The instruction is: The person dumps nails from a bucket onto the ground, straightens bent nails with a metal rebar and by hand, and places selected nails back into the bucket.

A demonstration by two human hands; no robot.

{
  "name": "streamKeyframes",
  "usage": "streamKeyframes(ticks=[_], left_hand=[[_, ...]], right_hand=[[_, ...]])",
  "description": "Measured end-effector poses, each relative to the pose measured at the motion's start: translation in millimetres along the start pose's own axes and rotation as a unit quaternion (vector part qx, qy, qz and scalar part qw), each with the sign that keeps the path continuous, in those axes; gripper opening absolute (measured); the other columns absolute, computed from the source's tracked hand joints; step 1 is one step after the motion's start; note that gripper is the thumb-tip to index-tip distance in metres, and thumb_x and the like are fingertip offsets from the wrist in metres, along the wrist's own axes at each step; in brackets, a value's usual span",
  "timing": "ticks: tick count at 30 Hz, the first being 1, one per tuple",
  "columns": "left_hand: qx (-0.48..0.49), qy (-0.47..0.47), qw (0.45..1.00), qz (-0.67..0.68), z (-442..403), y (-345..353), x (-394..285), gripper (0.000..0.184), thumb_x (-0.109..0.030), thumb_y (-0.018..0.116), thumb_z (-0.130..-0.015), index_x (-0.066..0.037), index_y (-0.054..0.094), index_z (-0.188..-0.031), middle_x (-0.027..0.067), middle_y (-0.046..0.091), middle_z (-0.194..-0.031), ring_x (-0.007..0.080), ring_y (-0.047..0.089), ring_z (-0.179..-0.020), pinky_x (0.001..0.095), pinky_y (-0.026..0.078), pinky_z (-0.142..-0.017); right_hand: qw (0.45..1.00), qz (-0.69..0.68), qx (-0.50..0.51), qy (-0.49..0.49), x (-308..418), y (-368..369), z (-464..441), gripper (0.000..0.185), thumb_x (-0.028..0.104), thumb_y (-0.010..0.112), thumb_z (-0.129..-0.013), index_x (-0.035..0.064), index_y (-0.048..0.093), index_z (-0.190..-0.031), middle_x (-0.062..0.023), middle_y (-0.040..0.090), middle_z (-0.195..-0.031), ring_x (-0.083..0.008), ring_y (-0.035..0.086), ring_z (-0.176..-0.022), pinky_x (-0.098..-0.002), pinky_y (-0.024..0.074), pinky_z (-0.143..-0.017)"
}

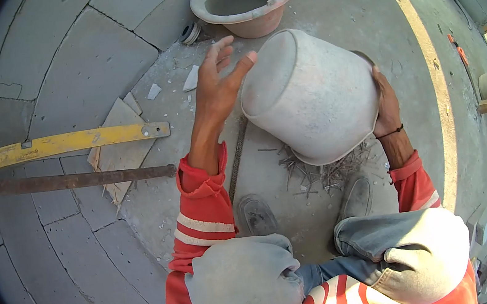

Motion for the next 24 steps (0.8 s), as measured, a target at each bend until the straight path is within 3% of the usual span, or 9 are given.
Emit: streamKeyframes(ticks=[5, 7, 8, 9, 10, 11, 15, 20, 24], left_hand=[[-0.055, 0.123, 0.99, -0.028, 7.1, -1.4, -41.9, 0.07, -0.04, 0.079, -0.091, -0.003, 0.057, -0.146, 0.0223, 0.059, -0.14, 0.0307, 0.057, -0.132, 0.0418, 0.048, -0.108], [-0.054, 0.191, 0.979, -0.05, 9.4, 6.5, -54.5, 0.059, -0.032, 0.079, -0.091, -0.003, 0.062, -0.14, 0.0165, 0.066, -0.13, 0.0261, 0.063, -0.121, 0.041, 0.05, -0.104], [-0.055, 0.188, 0.979, -0.052, 8.2, 10.7, -64.3, 0.059, -0.032, 0.079, -0.091, -0.003, 0.062, -0.14, 0.0165, 0.066, -0.13, 0.0261, 0.063, -0.121, 0.041, 0.05, -0.104], [-0.022, 0.227, 0.972, -0.064, 6.8, 19.0, -78.6, 0.051, -0.033, 0.08, -0.088, -0.003, 0.067, -0.128, 0.0176, 0.07, -0.118, 0.0265, 0.067, -0.114, 0.0404, 0.053, -0.099], [0.007, 0.264, 0.962, -0.075, 5.1, 28.6, -93.8, 0.044, -0.034, 0.081, -0.086, -0.003, 0.072, -0.116, 0.0188, 0.074, -0.107, 0.0268, 0.072, -0.106, 0.0398, 0.056, -0.095], [0.035, 0.326, 0.941, -0.086, 1.9, 42.7, -110.4, 0.039, -0.031, 0.081, -0.086, -0.004, 0.073, -0.113, 0.0179, 0.075, -0.102, 0.0247, 0.073, -0.101, 0.0378, 0.056, -0.093], [0.118, 0.492, 0.845, -0.171, 0.9, 104.1, -168.4, 0.032, -0.027, 0.08, -0.086, -0.005, 0.075, -0.108, 0.0169, 0.076, -0.098, 0.0235, 0.074, -0.096, 0.037, 0.057, -0.09], [0.159, 0.521, 0.789, -0.284, -2.0, 127.6, -168.1, 0.029, -0.026, 0.08, -0.085, -0.005, 0.076, -0.106, 0.0168, 0.076, -0.099, 0.0251, 0.075, -0.096, 0.0389, 0.058, -0.089], [0.17, 0.513, 0.785, -0.302, -3.6, 127.4, -158.6, 0.027, -0.025, 0.08, -0.084, -0.006, 0.077, -0.104, 0.0167, 0.077, -0.099, 0.0264, 0.075, -0.096, 0.0404, 0.058, -0.088]], right_hand=[[0.974, 0.179, -0.048, -0.133, 88.0, 53.6, -4.1, 0.049, 0.043, 0.068, -0.102, 0.0013, 0.066, -0.128, -0.0103, 0.071, -0.114, -0.0172, 0.07, -0.098, -0.0323, 0.0569, -0.086], [0.944, 0.269, -0.038, -0.187, 123.1, 68.9, -6.4, 0.052, 0.046, 0.072, -0.099, -0.0013, 0.067, -0.122, -0.0108, 0.072, -0.109, -0.0177, 0.071, -0.091, -0.0338, 0.0576, -0.08], [0.907, 0.356, -0.033, -0.224, 138.6, 75.0, -8.2, 0.055, 0.046, 0.075, -0.096, -0.0027, 0.067, -0.12, -0.013, 0.072, -0.108, -0.0198, 0.072, -0.088, -0.0348, 0.0577, -0.077], [0.86, 0.44, -0.025, -0.257, 150.6, 77.1, -13.2, 0.057, 0.046, 0.078, -0.093, -0.0041, 0.067, -0.118, -0.0152, 0.073, -0.108, -0.0218, 0.072, -0.084, -0.0359, 0.0578, -0.075], [0.774, 0.549, -0.058, -0.31, 164.3, 70.3, -27.8, 0.061, 0.049, 0.072, -0.095, -0.0035, 0.065, -0.125, -0.0144, 0.073, -0.114, -0.0186, 0.071, -0.088, -0.0328, 0.0569, -0.079], [0.774, 0.552, -0.046, -0.306, 171.0, 60.9, -44.4, 0.061, 0.049, 0.072, -0.095, -0.0035, 0.065, -0.125, -0.0144, 0.073, -0.114, -0.0186, 0.071, -0.088, -0.0328, 0.0569, -0.079], [0.596, 0.672, -0.053, -0.436, 156.7, 42.7, -65.0, 0.056, 0.044, 0.073, -0.094, -0.0029, 0.065, -0.124, -0.0158, 0.072, -0.115, -0.0221, 0.07, -0.092, -0.0349, 0.0565, -0.081], [0.661, 0.655, 0.117, -0.347, 42.6, 41.6, -7.4, 0.051, 0.039, 0.074, -0.093, -0.0021, 0.066, -0.122, -0.0177, 0.071, -0.117, -0.0266, 0.069, -0.097, -0.0374, 0.0561, -0.084], [0.617, 0.694, 0.251, -0.274, -62.2, 5.2, 34.3, 0.046, 0.034, 0.074, -0.093, -0.0015, 0.066, -0.12, -0.0192, 0.07, -0.118, -0.0301, 0.069, -0.102, -0.0395, 0.0557, -0.087]])
Point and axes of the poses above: each hand's wrist, its own z-axis away from the middle knuckle, its own y-axis out of the palm, x = y × z, the point moved 2 cm from there along -z, towards the middle knuckle
